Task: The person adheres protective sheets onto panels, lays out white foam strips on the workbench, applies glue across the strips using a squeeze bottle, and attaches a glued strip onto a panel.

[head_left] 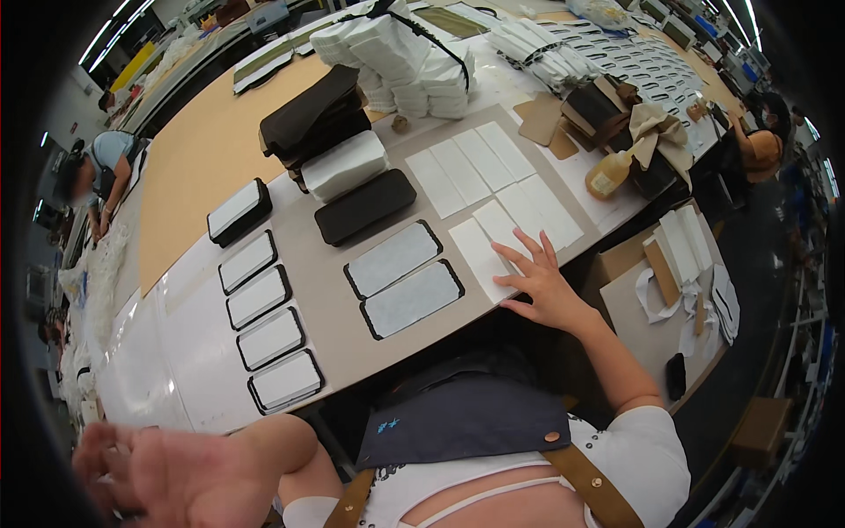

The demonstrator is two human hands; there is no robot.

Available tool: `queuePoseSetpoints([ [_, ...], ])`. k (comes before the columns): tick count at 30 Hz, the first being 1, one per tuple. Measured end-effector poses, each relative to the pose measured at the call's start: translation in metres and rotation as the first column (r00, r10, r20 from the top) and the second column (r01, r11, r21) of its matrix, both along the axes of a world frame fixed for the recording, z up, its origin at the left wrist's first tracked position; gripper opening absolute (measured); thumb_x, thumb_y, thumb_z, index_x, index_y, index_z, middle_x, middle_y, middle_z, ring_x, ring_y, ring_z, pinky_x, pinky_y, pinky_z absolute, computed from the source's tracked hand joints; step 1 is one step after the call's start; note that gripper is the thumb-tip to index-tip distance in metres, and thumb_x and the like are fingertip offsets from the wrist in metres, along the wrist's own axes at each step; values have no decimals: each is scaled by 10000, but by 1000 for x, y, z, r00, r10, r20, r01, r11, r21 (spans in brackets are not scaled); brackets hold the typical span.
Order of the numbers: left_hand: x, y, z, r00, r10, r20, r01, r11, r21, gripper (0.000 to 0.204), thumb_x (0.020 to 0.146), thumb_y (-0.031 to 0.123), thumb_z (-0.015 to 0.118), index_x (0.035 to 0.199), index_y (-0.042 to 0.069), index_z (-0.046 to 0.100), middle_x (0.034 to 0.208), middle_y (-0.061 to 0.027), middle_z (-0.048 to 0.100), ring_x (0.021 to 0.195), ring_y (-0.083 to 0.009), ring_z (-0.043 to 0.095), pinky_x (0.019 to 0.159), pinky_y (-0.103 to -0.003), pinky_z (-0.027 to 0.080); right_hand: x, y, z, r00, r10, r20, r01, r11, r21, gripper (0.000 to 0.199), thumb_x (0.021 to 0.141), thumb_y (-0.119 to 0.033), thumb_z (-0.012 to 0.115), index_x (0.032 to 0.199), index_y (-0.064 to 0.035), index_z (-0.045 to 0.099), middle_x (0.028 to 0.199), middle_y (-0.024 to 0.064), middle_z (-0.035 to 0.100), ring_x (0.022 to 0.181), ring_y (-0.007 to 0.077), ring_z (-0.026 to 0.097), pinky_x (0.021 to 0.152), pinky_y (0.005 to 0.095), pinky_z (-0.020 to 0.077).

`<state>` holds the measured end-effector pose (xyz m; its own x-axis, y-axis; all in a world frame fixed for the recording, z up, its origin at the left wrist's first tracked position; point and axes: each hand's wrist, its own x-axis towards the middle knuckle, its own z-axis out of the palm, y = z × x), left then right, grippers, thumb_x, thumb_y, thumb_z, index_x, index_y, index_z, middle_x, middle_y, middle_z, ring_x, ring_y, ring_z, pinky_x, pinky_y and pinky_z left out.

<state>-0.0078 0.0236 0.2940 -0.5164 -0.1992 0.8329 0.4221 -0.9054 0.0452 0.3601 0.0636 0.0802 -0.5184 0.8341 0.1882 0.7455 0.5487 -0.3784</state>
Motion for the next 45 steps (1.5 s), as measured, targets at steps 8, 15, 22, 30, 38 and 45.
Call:
queuePoseSetpoints([
  [8, 60, 58, -116, 751, -586, -304, -29, 431, -902, 228, 917, 2, 533, 1111, 10, 653, 1292, -161, 591, 1283, -277, 506, 1127, -446, 334, 2, -4, -17, 999, -41, 18, 41, 999, 0, 542, 713, -204, 865, 1183, -133, 605, 1555, 111, 366, 1501, 391, 214, 1232, 600, 71],
  [15, 96, 57, -173, 518, -710, -477, -332, 348, -877, 382, 864, 101, 713, 1239, 119, 644, 1352, -105, 555, 1334, -347, 428, 1122, -489, 309, -3, -19, -12, 998, -60, 21, 59, 998, 7, 446, 696, -118, 833, 1082, -118, 609, 1499, 111, 405, 1491, 371, 234, 1228, 607, 87],
  [22, 101, 67, -209, 505, -794, -338, -331, 184, -926, 617, 778, 244, 837, 1326, 142, 572, 1531, -112, 385, 1494, -391, 213, 1191, -521, 231, -5, -23, 12, 919, -178, -351, 209, 976, 53, 200, 750, -55, 775, 900, -124, 660, 1442, 85, 491, 1463, 344, 291, 1213, 566, 99],
  [30, 74, 74, -222, 492, -869, 45, -53, -81, -995, 231, 794, 192, 813, 910, 107, 632, 1431, -69, 519, 1497, -369, 237, 1194, -510, 219, -26, -12, 2, 443, -442, -780, 37, 878, -476, 272, 821, -127, 777, 1058, -62, 659, 1468, 136, 458, 1424, 320, 333, 1188, 482, 210],
  [38, 31, 70, -220, 606, -795, -25, -126, -65, -990, 182, 823, 179, 779, 877, 98, 626, 1317, -57, 578, 1432, -348, 343, 1162, -484, 271, -67, 28, 18, 990, 120, -77, -105, 980, 170, 747, 731, -284, 850, 1394, -168, 524, 1448, 45, 466, 1408, 291, 351, 1218, 570, 95],
  [45, 9, 60, -226, 629, -763, 149, 3, -189, -982, 174, 844, 199, 760, 915, 96, 638, 1284, -53, 589, 1410, -330, 370, 1149, -476, 298, -91, 45, 12, 967, 252, 41, -254, 931, 262, 644, 698, -276, 857, 1276, -136, 609, 1184, -12, 592, 1208, 213, 506, 1217, 591, 99],
])
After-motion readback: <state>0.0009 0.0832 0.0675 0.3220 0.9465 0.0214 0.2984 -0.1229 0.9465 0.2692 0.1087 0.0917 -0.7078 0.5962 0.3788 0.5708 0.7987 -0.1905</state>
